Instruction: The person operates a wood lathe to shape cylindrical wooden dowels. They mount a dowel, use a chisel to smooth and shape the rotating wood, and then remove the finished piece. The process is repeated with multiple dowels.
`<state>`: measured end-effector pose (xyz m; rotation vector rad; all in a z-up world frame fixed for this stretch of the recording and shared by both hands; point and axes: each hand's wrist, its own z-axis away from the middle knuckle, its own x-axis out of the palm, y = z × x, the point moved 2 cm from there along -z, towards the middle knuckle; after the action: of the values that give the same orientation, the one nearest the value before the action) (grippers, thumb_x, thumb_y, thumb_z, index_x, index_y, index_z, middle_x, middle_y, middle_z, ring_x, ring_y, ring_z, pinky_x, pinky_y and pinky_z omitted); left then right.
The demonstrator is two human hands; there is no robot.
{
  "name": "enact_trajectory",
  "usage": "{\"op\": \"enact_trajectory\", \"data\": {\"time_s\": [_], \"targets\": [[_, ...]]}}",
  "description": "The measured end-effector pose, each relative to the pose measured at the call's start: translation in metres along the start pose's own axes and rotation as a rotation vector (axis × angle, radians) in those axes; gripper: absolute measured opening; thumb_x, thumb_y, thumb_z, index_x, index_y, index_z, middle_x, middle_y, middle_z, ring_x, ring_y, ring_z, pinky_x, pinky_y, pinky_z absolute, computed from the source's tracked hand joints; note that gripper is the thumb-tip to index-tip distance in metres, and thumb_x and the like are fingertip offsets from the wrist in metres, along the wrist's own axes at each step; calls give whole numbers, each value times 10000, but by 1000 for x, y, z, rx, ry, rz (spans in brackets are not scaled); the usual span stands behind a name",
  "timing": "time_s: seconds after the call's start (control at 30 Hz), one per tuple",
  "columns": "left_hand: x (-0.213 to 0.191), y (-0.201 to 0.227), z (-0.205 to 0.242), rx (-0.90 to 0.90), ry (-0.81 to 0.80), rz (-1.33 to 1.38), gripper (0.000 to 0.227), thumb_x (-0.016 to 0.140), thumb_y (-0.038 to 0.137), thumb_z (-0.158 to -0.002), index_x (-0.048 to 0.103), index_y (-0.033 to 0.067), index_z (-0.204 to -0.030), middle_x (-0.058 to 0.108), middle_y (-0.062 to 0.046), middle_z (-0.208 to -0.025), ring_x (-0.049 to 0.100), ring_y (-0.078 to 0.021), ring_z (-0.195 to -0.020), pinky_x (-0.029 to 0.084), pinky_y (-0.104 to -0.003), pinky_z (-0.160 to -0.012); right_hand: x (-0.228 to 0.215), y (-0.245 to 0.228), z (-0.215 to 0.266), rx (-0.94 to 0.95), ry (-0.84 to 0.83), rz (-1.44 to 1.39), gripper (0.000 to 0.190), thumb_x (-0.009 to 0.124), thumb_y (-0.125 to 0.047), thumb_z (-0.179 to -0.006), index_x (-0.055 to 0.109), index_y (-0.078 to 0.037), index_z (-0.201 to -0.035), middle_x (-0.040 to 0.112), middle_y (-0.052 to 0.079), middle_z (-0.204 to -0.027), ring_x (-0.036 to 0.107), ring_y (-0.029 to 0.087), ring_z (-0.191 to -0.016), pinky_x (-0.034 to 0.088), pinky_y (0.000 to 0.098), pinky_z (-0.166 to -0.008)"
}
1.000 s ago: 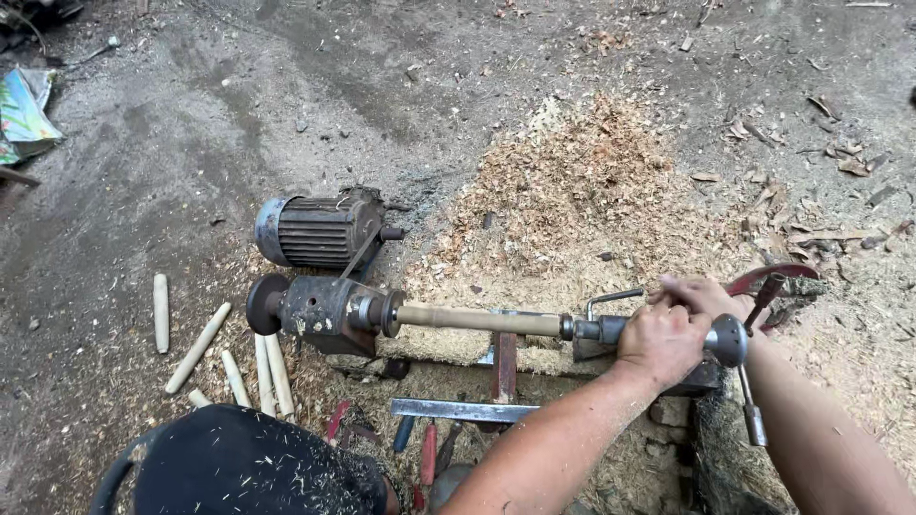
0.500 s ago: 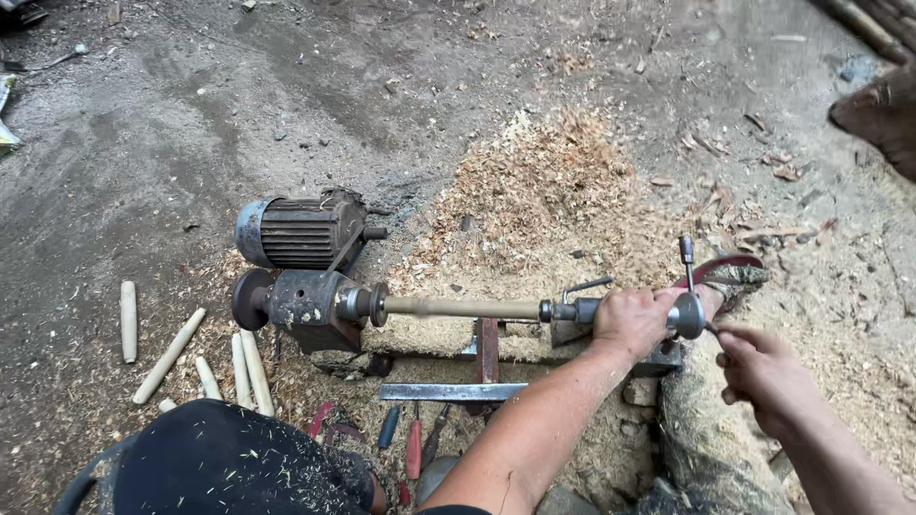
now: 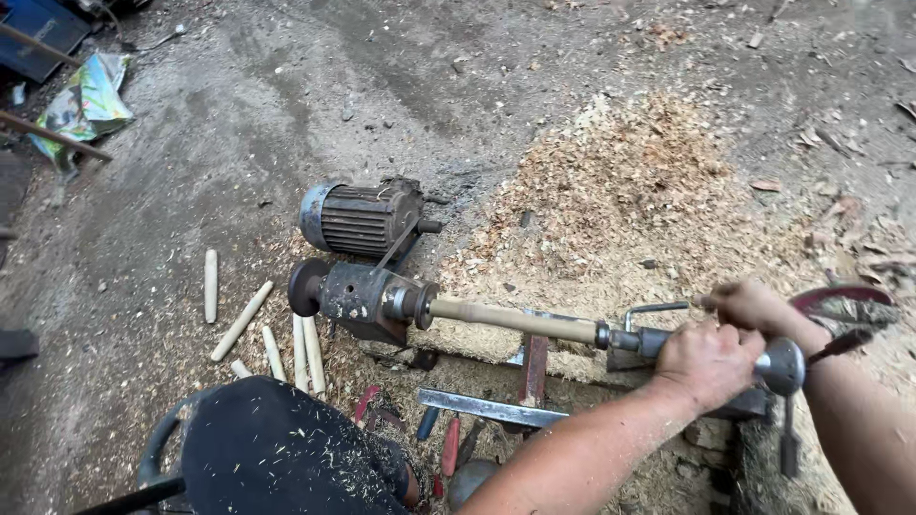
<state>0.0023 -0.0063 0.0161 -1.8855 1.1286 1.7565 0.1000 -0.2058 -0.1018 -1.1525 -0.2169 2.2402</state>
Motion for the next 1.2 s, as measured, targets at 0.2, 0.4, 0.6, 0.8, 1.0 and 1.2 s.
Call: {"op": "enact_trajectory", "data": {"time_s": [0.2, 0.4, 0.6, 0.8, 1.0, 1.2], "targets": [[21, 3, -2, 10, -60, -46, 133, 625, 251, -1035, 675, 129, -1016, 645, -24, -739, 629, -101, -549, 518, -284, -426, 74, 93, 83, -400, 172, -808, 473, 579, -379, -1029, 543, -59, -683, 563, 35, -634, 534, 176, -582, 453, 348, -525], [10, 2, -4, -28, -182, 23, 215, 598, 208, -1097, 626, 182, -1309, 713, -39, -880, 708, -158, -670, 617, -321, -557, 102, 84, 174, -193, 446, -450, 142, 493, -220, -841, 553, -93, -816, 446, -32, -595, 434, 106, -504, 335, 280, -432], [-31, -3, -8, 170, 361, 70, 564, 603, 612, -807, 598, 243, -1233, 699, -24, -1114, 691, -209, -967, 597, -424, -743, 39, 29, 266, 122, 581, -484, 316, 563, -305, -1026, 602, 0, -1099, 556, 78, -772, 554, 213, -686, 455, 340, -569], [-61, -43, 207, -318, -168, 723, 468, 495, 508, -1082, 730, 153, -890, 700, -6, -760, 595, -149, -598, 509, -327, -579, 149, -119, 370, 255, 254, -53, 439, 453, -393, -1100, 681, -85, -1314, 737, 172, -1291, 742, 274, -1165, 584, 422, -1060], [-34, -117, 319, -764, 367, 157, 585, 679, 562, -856, 727, 7, -1034, 753, -180, -980, 702, -307, -865, 586, -467, -734, 270, -192, 299, -257, 55, 533, 549, 468, -292, -1012, 459, 57, -1435, 653, 250, -1277, 728, 333, -990, 640, 450, -776], [1, -141, 265, -873, -23, 727, 545, 697, 553, -947, 769, 19, -1021, 749, -148, -1048, 705, -260, -860, 539, -426, -808, 261, -195, 264, -155, 84, 510, 399, 524, -488, -1025, 674, -131, -1120, 767, 140, -937, 764, 298, -848, 633, 465, -761]]}}
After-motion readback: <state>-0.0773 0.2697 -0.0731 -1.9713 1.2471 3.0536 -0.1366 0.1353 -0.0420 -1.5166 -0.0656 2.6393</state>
